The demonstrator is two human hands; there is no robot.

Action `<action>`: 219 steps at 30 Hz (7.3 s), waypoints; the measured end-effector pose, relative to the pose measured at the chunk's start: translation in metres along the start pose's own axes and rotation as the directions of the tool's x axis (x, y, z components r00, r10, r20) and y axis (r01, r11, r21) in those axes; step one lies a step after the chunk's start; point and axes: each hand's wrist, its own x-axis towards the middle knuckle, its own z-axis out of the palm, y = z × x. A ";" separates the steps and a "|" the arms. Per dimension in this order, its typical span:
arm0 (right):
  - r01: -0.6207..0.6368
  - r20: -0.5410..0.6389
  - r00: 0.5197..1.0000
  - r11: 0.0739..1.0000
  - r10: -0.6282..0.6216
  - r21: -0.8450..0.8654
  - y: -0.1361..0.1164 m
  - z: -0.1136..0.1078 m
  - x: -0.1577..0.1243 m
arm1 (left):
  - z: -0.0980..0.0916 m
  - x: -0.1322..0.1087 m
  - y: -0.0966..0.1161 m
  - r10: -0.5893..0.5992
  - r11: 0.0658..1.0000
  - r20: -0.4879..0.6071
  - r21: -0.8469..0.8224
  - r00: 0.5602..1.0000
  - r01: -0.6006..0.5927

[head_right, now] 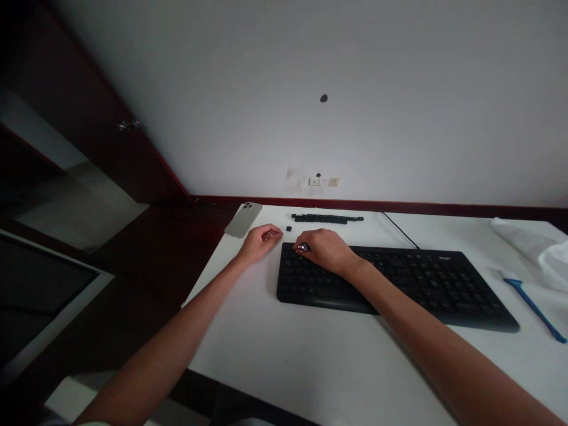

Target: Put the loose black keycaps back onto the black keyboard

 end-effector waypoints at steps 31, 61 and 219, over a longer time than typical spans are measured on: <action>0.041 -0.084 0.893 0.105 0.441 0.994 -0.044 0.020 0.055 | 0.002 0.000 0.005 0.005 0.995 -0.062 0.098 0.998 0.001; 0.013 -0.185 0.863 0.344 0.471 0.939 -0.043 0.042 0.050 | 0.000 -0.004 0.006 -0.007 0.987 -0.039 0.162 0.999 0.014; 0.104 -0.239 0.847 0.292 0.475 0.951 -0.046 0.006 0.038 | 0.020 0.014 0.007 0.008 0.997 -0.308 0.077 0.951 0.017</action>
